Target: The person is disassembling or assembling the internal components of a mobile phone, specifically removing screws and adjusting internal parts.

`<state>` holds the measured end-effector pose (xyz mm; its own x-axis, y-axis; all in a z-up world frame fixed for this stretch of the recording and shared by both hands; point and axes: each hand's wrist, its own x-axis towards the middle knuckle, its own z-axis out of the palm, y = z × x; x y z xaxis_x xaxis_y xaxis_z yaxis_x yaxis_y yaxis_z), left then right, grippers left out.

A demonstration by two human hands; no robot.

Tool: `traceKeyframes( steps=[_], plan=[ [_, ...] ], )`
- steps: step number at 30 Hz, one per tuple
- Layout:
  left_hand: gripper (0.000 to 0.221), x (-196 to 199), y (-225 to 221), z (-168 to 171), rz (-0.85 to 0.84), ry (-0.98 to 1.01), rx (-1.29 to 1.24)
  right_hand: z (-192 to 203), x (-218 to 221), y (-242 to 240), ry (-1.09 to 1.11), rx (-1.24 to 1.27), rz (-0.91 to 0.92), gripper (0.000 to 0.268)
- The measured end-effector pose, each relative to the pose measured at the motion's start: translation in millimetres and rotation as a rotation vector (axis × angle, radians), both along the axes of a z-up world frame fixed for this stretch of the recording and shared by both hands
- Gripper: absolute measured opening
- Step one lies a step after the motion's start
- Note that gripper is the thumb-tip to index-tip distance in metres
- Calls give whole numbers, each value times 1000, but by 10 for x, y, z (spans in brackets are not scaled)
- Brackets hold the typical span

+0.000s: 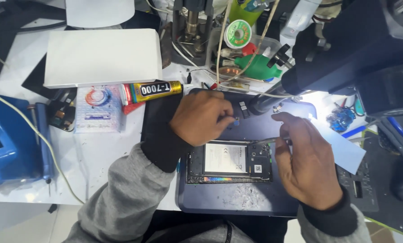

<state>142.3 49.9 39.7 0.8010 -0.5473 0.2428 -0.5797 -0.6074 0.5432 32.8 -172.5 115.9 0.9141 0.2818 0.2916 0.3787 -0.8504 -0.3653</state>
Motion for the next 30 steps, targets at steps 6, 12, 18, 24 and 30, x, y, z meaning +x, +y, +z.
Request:
traceKeyframes(
  steps=[6,12,18,24,30],
  plan=[
    [13,24,-18,-82,-46,124,94,-105,14,-50,-170,-146,16,26],
    [6,12,-72,-149,-113,146,62,-52,36,-45,-42,-40,46,30],
    [15,-22,-89,-192,-164,100,126,-9,42,-169,-1,-58,-9,22],
    [26,-28,-100,37,-118,-11,-337,236,-18,-278,62,422,-169,11],
    [32,-182,-218,130,-167,546,-729,287,-78,-77,45,644,-208,26]
  ],
)
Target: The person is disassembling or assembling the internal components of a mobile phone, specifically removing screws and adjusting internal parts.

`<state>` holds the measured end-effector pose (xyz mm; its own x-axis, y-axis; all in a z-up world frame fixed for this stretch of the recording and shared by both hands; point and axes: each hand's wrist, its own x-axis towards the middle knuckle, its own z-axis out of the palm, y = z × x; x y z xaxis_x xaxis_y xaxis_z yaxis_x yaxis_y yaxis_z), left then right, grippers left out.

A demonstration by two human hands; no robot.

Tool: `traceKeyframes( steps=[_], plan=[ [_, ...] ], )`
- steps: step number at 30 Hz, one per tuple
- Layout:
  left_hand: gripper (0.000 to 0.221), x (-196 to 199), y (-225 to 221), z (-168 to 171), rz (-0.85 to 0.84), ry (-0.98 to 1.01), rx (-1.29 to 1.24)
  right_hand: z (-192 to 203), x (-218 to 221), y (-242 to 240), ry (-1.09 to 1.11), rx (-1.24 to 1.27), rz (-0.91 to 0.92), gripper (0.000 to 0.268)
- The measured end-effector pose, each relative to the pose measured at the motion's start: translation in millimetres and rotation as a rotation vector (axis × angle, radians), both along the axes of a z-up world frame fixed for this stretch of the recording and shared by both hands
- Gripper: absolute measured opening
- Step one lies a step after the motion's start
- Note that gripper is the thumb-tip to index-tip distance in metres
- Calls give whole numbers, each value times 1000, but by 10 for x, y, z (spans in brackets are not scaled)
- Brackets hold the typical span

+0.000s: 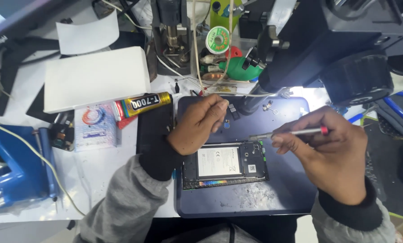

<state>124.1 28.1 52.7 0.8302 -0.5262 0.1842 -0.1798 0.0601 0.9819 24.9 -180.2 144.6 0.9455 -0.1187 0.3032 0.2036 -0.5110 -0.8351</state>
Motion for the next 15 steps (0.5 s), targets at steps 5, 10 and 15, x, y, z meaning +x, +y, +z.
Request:
traceKeyframes(
  steps=[5,10,15],
  plan=[
    [22,-57,-38,-25,-88,271,-164,-157,-66,-39,-180,-281,-133,29],
    [26,-66,-60,20,-84,318,-255,-129,-51,11,-432,-335,-53,23],
    [32,-70,-68,38,-78,319,-222,-70,-28,67,-511,-322,-9,17]
  ],
)
